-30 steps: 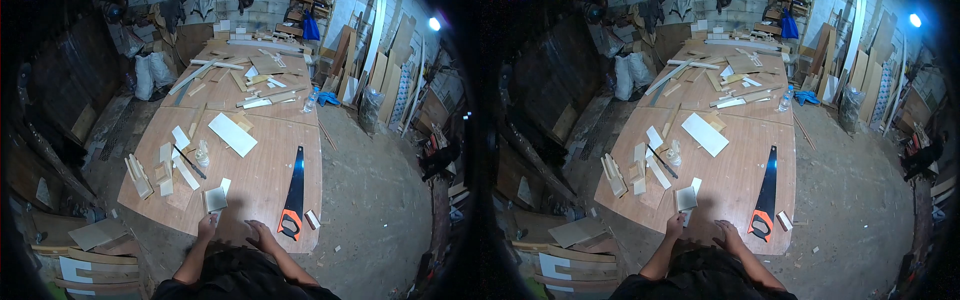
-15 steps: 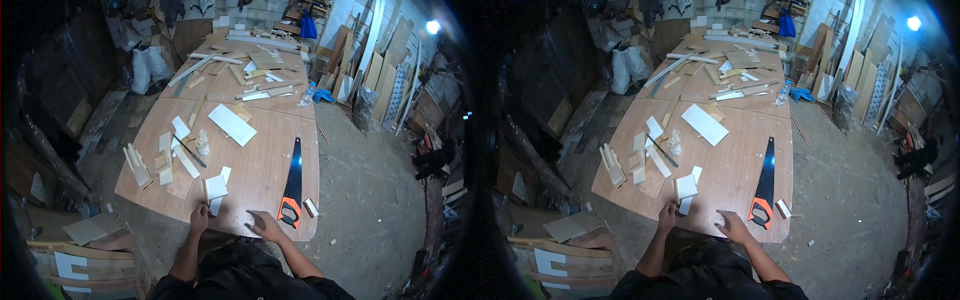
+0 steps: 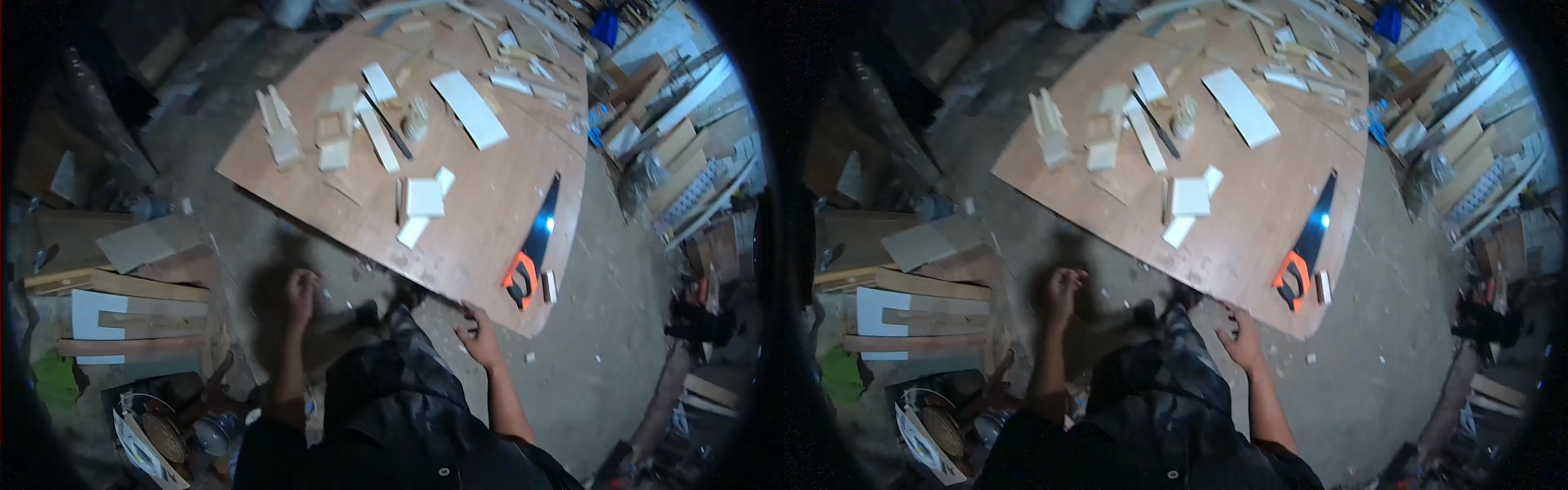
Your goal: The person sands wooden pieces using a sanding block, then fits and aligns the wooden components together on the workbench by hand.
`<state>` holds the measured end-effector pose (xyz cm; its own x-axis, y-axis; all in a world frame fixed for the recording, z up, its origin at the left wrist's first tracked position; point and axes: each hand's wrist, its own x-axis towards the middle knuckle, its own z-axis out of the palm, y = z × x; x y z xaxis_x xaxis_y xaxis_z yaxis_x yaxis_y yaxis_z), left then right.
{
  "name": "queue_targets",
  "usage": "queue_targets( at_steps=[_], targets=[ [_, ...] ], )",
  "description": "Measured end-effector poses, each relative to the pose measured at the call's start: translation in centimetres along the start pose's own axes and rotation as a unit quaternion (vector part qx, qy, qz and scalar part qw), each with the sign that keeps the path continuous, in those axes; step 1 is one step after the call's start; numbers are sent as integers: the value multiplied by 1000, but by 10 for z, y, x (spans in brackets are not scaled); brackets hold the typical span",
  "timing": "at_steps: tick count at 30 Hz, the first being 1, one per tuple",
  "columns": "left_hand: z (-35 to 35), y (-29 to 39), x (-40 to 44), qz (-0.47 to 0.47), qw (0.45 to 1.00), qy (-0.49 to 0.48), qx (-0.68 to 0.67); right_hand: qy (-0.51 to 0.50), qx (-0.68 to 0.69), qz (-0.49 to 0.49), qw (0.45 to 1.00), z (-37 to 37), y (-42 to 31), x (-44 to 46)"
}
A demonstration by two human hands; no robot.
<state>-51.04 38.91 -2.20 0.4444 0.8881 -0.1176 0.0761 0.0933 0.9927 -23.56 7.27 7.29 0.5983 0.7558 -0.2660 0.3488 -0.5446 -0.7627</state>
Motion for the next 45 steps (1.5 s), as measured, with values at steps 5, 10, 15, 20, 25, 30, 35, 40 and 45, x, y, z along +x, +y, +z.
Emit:
queue_targets(
  at_steps=[5,10,15,20,25,30,35,40,45],
  targets=[
    [-16,26,-13,-26,997,-33,65,76,28,56,995,-12,-1,-23],
    [-8,51,-12,-29,998,-22,53,115,58,115,985,-12,6,-56],
    [-11,47,-2,-84,984,-96,121,99,84,138,982,0,7,-71],
    [27,40,6,-13,993,-109,30,96,98,146,980,5,20,-87],
    [89,70,5,-21,990,-142,4,121,116,155,974,-5,37,-104],
    [158,96,-12,18,971,-222,91,117,110,141,977,-23,72,-116],
    [227,90,-43,32,925,-356,131,162,65,20,984,-70,80,-102],
    [285,110,-86,83,877,-462,100,186,132,24,973,-107,79,-101],
    [316,148,-116,49,827,-494,263,172,160,7,972,-123,76,-116]
  ],
)
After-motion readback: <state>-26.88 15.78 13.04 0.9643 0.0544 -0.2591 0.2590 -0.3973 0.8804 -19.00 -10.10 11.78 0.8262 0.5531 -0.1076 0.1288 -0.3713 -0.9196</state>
